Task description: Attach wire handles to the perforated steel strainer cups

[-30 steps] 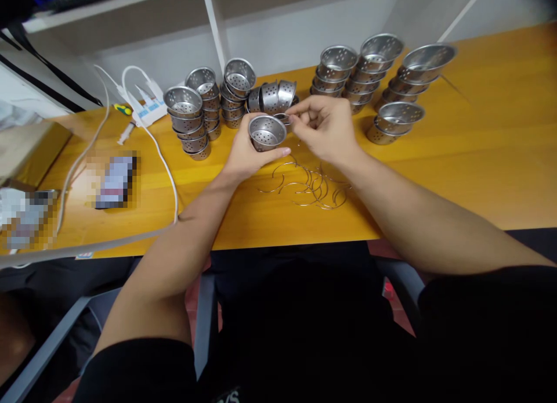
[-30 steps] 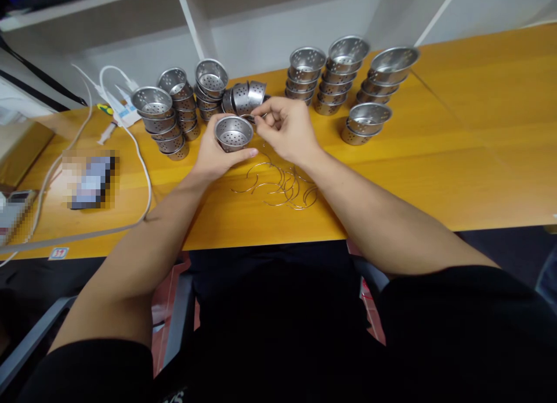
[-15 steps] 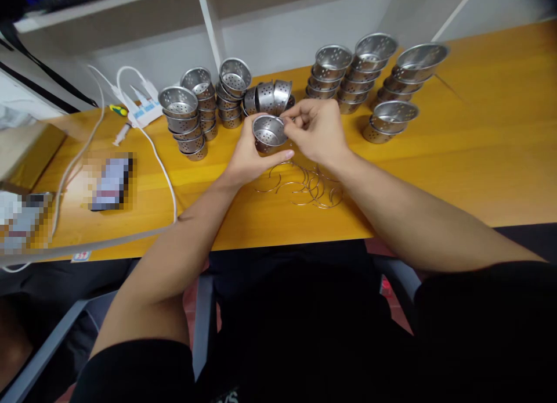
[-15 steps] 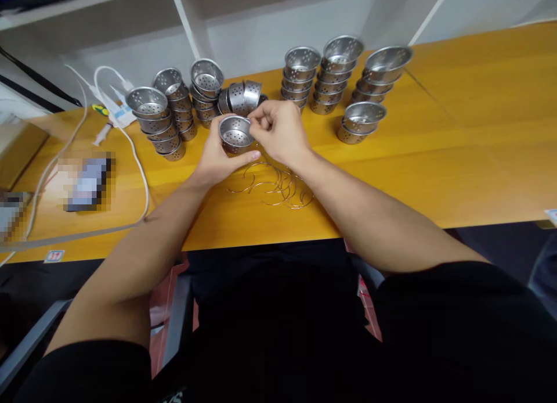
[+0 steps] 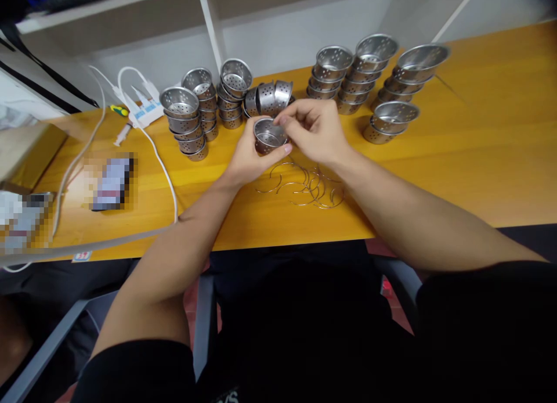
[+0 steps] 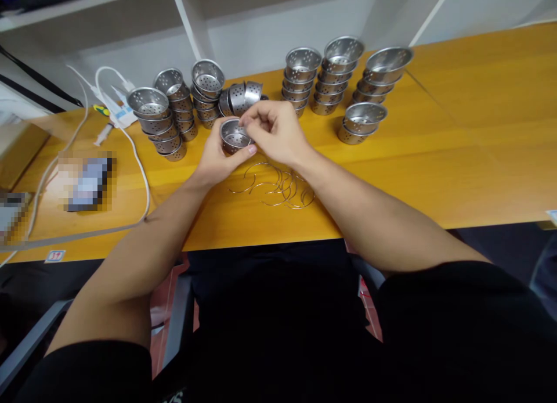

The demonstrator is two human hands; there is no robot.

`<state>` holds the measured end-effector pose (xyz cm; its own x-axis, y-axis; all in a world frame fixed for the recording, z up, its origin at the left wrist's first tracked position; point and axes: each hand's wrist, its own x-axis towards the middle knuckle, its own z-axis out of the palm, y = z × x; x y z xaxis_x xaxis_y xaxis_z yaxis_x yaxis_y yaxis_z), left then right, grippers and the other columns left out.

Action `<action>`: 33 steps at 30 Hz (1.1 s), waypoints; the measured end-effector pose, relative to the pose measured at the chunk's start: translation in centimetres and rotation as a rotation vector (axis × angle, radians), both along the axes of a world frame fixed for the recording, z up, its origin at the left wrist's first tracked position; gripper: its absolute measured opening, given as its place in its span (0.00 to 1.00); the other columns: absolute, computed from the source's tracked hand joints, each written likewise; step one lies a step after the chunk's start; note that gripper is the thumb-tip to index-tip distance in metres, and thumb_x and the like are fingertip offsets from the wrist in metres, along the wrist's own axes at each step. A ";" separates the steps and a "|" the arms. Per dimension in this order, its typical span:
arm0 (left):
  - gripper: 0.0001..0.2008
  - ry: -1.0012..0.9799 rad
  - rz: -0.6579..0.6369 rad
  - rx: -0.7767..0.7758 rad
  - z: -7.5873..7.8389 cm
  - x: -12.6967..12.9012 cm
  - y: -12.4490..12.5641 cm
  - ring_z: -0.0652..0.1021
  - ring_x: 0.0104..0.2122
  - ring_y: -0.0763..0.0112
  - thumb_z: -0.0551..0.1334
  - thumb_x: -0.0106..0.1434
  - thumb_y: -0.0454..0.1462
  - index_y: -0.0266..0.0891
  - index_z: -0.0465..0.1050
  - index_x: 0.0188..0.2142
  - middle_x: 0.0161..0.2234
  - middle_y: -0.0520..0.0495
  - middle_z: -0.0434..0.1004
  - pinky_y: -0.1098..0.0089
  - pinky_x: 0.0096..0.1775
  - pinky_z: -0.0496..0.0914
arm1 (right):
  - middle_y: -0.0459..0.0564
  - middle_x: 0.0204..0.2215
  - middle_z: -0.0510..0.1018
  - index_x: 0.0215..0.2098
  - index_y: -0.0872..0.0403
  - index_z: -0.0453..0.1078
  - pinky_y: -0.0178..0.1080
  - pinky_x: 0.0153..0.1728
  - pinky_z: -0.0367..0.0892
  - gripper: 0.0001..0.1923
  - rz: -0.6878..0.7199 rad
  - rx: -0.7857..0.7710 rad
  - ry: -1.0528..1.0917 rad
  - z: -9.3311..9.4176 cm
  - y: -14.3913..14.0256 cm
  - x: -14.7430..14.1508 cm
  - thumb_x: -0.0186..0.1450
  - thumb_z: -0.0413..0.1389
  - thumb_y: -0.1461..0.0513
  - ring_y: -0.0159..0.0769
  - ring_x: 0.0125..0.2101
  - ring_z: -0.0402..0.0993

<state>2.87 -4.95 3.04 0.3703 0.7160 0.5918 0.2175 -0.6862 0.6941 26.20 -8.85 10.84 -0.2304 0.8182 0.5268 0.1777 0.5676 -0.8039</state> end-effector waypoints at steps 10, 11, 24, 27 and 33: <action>0.44 0.023 -0.070 0.022 -0.5 -0.4 0.2 0.87 0.74 0.44 0.79 0.79 0.64 0.51 0.66 0.81 0.72 0.37 0.81 0.40 0.81 0.82 | 0.47 0.30 0.81 0.45 0.44 0.85 0.48 0.32 0.82 0.40 0.276 -0.135 0.038 0.6 0.5 2.2 0.58 0.91 0.28 0.47 0.33 0.83; 0.44 0.035 -0.064 0.027 -0.5 -0.4 0.2 0.87 0.75 0.43 0.79 0.80 0.62 0.50 0.65 0.81 0.73 0.37 0.81 0.39 0.82 0.81 | 0.46 0.29 0.80 0.44 0.45 0.84 0.48 0.31 0.81 0.40 0.269 -0.137 0.047 0.4 0.6 2.1 0.58 0.92 0.29 0.46 0.32 0.82; 0.39 0.112 -0.012 0.068 0.5 -0.2 -0.3 0.85 0.77 0.40 0.77 0.85 0.51 0.46 0.63 0.83 0.71 0.34 0.82 0.33 0.86 0.76 | 0.46 0.27 0.79 0.40 0.46 0.83 0.44 0.25 0.73 0.41 0.297 -0.138 0.078 0.4 0.7 1.6 0.56 0.92 0.28 0.39 0.26 0.73; 0.39 0.104 -0.021 0.062 0.5 -0.2 -0.2 0.85 0.77 0.39 0.78 0.84 0.51 0.46 0.63 0.82 0.71 0.34 0.82 0.33 0.86 0.76 | 0.45 0.27 0.79 0.40 0.45 0.82 0.43 0.25 0.75 0.43 0.302 -0.133 0.066 0.4 0.6 1.6 0.56 0.90 0.25 0.39 0.26 0.73; 0.40 0.077 -0.014 -0.085 2.1 0.1 -1.3 0.80 0.82 0.35 0.81 0.81 0.54 0.47 0.68 0.80 0.72 0.35 0.81 0.31 0.90 0.71 | 0.46 0.27 0.79 0.40 0.43 0.82 0.51 0.32 0.84 0.42 0.232 -0.135 0.017 0.5 0.3 1.5 0.55 0.90 0.24 0.46 0.31 0.78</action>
